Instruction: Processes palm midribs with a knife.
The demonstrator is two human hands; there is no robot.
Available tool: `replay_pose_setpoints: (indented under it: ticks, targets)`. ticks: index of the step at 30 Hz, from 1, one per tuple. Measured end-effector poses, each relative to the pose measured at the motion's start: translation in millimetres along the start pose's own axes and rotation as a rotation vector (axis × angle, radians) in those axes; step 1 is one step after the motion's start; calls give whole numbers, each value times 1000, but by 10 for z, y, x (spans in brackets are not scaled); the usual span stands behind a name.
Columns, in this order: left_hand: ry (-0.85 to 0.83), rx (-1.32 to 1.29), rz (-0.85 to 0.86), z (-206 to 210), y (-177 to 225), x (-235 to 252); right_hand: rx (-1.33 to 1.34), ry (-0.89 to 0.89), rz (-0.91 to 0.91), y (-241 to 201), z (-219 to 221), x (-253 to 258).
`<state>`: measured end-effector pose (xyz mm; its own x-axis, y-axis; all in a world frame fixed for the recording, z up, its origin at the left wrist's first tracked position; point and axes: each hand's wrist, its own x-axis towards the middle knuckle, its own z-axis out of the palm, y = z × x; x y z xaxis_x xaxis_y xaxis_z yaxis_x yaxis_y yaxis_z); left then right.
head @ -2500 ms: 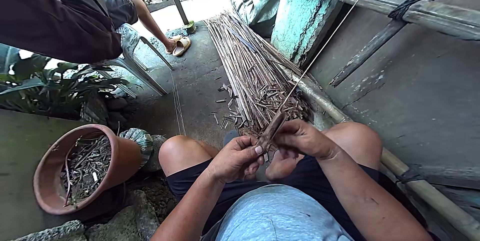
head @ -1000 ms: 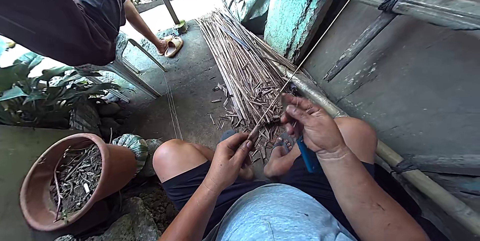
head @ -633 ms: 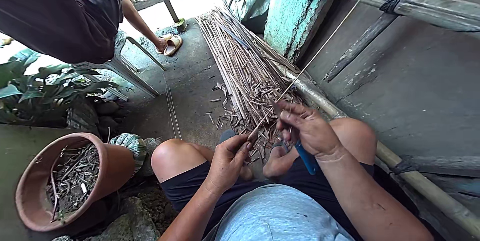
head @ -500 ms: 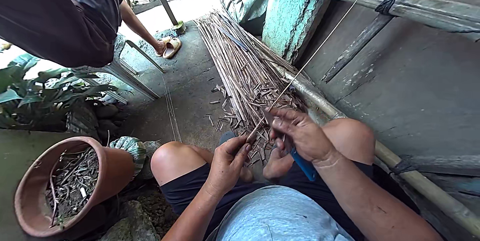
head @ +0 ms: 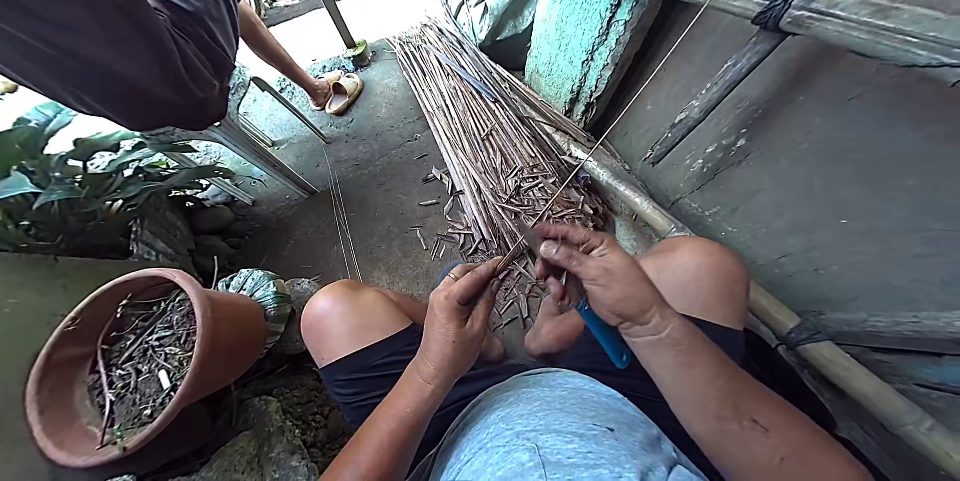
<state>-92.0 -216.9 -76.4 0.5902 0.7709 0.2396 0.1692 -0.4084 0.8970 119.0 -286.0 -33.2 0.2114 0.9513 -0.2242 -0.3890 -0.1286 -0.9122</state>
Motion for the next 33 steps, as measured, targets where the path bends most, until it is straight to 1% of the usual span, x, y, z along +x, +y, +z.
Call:
replay_pose_setpoints:
  ticks: [2,6,14,16,18,20,21,22,25,27,29,33]
  targets:
    - [-5,-4,-9,2,9,-16,21,56,-16,-61,-42,29]
    - [-15,-71,-23,7,32,6,13,-78,64,32,13,-37]
    - [-6,-141,0,-18,105,76,9,-115,4,-66,7,32]
    - [-23,-185,-28,-19,104,56,-15,-77,-35,-67,-7,37]
    - [-40,-193,-53,-29,86,33,-9,39,-103,-140,-79,88]
    - [-44,-207,-77,-32,58,-6,5,147,-130,-230,-158,147]
    - [-44,-220,-84,-31,46,-17,-8,140,-117,-243,-176,151]
    - [-45,-232,-88,-29,38,-23,-31,90,-83,-226,-168,130]
    - [-53,-251,-87,-37,33,-24,-21,-118,41,-72,-96,42]
    - [-65,-245,-81,-51,37,-16,10,-145,48,-56,-101,57]
    - [-78,-238,-78,-62,51,-19,46,-107,27,-104,-123,92]
    - [-104,-176,-61,-97,29,-18,74,58,-92,-317,-209,191]
